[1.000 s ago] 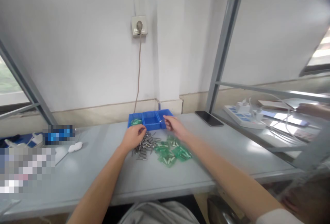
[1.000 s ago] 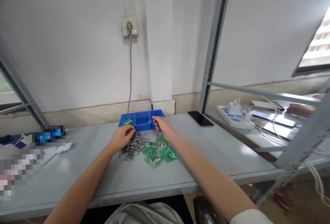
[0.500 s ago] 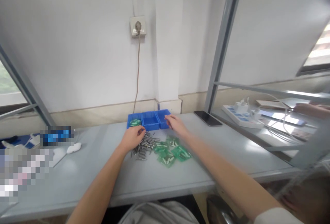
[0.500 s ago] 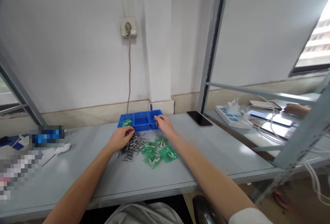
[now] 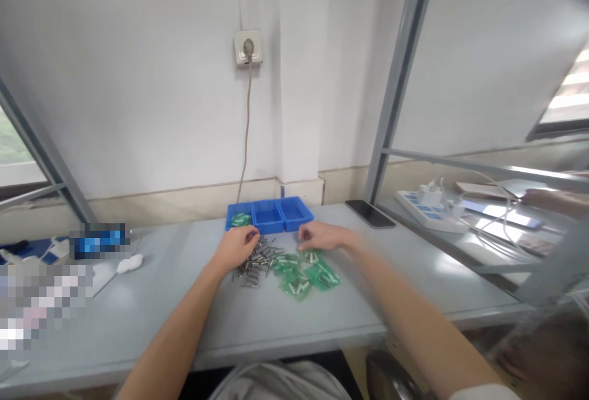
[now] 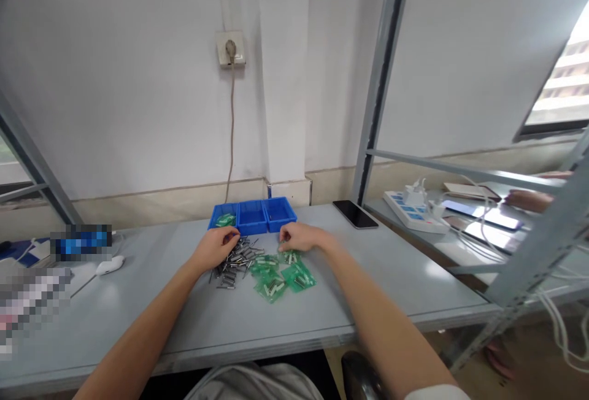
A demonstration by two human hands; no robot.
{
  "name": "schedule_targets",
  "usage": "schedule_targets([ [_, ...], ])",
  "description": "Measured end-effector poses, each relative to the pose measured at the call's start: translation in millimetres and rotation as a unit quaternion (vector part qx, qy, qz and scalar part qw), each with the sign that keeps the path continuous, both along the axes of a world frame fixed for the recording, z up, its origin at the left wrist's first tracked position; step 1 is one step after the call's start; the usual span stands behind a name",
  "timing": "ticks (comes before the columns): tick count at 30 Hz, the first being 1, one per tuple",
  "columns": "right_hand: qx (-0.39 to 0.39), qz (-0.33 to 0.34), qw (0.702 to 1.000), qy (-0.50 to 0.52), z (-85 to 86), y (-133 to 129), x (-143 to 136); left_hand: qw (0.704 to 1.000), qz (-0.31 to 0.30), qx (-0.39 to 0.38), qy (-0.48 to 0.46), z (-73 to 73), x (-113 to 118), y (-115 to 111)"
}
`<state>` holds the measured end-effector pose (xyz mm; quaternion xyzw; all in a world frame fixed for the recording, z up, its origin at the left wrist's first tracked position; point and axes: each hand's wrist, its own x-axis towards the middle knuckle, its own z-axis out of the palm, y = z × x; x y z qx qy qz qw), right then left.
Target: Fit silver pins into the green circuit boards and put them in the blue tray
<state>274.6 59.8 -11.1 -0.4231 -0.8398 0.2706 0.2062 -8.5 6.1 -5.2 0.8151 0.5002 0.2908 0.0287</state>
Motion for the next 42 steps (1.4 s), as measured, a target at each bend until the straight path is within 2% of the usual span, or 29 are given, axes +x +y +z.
schedule_targets([
  [4, 0.046, -0.017, 0.997, 0.066, 19.2, -12.5, -9.1, 1.000, -0.001, 0.005, -0.004, 0.1, 0.7, -0.1],
  [8, 0.147, -0.080, 0.970, 0.178, 29.2, -23.6, -25.4, 0.999, -0.010, -0.005, -0.035, 0.5, 2.7, 0.5],
  [12, 0.197, -0.109, 0.953, 0.203, 18.2, -30.3, -48.9, 0.991, -0.044, -0.054, -0.116, 0.2, 6.7, -0.5],
  [17, 0.197, -0.069, 0.954, 0.215, 5.6, -40.8, -72.0, 0.956, -0.088, -0.166, -0.227, -2.1, 11.8, -1.6],
  [20, 0.193, -0.052, 0.951, 0.236, 5.2, -43.9, -75.2, 0.929, -0.105, -0.197, -0.294, -0.4, 13.1, -1.0],
  [25, 0.218, -0.020, 0.944, 0.248, 4.0, -42.1, -72.1, 0.909, -0.101, -0.185, -0.359, 4.9, 11.7, 1.9],
  [30, 0.230, 0.011, 0.948, 0.218, 1.3, -43.0, -73.7, 0.895, -0.077, -0.157, -0.411, 2.9, 9.7, 4.6],
  [33, 0.236, 0.021, 0.948, 0.210, 0.0, -44.2, -75.9, 0.889, -0.088, -0.137, -0.427, 1.2, 10.1, 5.1],
  [37, 0.267, 0.037, 0.938, 0.218, -2.3, -43.9, -76.4, 0.864, -0.113, -0.130, -0.473, 1.2, 11.5, 5.6],
  [39, 0.275, 0.043, 0.936, 0.214, -3.8, -43.3, -75.9, 0.868, -0.118, -0.136, -0.463, 0.8, 11.6, 7.1],
  [42, 0.271, 0.039, 0.939, 0.206, -5.9, -41.9, -74.9, 0.890, -0.106, -0.104, -0.431, -0.7, 10.5, 11.0],
])
